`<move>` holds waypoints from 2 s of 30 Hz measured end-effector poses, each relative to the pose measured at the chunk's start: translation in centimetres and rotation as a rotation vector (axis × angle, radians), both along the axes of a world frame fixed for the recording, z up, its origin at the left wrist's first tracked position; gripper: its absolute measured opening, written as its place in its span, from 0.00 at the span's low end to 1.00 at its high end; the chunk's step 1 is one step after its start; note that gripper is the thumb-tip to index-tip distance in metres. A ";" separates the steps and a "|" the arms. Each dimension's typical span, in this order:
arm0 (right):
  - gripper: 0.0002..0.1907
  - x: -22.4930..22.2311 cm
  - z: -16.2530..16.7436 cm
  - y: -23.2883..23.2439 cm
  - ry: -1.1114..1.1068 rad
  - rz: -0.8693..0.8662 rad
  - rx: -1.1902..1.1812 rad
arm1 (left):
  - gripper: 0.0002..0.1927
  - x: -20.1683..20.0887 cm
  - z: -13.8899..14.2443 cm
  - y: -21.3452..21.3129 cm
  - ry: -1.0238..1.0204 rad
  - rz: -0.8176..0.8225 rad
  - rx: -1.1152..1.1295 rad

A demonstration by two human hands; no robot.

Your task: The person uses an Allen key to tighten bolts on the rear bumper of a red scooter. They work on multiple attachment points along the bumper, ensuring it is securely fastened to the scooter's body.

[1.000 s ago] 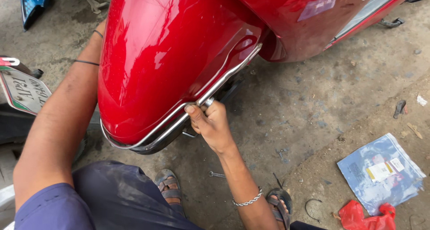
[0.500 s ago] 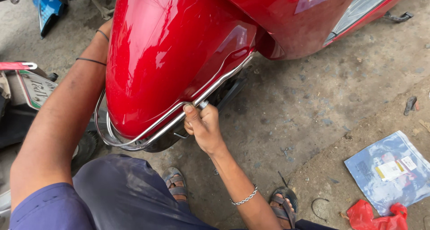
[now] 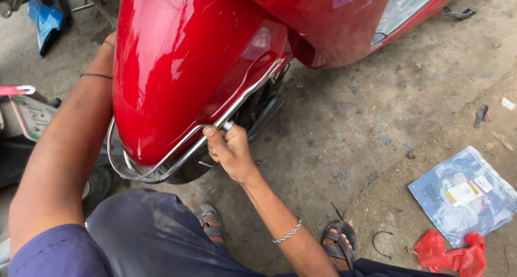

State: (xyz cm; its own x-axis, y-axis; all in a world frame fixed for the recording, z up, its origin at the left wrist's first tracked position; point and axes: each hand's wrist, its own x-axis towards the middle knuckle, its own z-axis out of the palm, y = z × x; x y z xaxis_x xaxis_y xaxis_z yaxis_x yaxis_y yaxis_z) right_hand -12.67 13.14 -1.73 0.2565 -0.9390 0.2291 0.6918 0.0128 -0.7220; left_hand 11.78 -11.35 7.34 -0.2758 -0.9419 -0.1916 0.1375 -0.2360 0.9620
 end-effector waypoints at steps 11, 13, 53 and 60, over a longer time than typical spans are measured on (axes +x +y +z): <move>0.18 1.5 -0.7 0.3 -0.138 0.007 -0.001 | 0.18 -0.4 1.6 -0.5 -0.121 0.017 -0.044; 0.19 1.6 -0.7 0.4 -0.193 0.023 -0.002 | 0.18 -0.4 1.9 -0.8 -0.154 0.023 -0.053; 0.18 -0.8 -0.5 -0.3 0.003 -0.045 -0.008 | 0.17 -2.6 5.0 -0.6 -0.153 -0.122 -0.102; 0.18 -1.4 0.2 -0.3 -0.001 -0.016 0.028 | 0.19 -2.4 5.3 -0.8 -0.121 -0.156 -0.122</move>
State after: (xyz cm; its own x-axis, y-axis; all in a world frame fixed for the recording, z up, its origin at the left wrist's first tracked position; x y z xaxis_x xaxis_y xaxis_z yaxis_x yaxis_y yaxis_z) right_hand -14.06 12.85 -1.51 0.2415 -0.9489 0.2029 0.6928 0.0222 -0.7208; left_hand 9.41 -12.19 12.67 -0.4019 -0.9079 -0.1193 -0.0101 -0.1259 0.9920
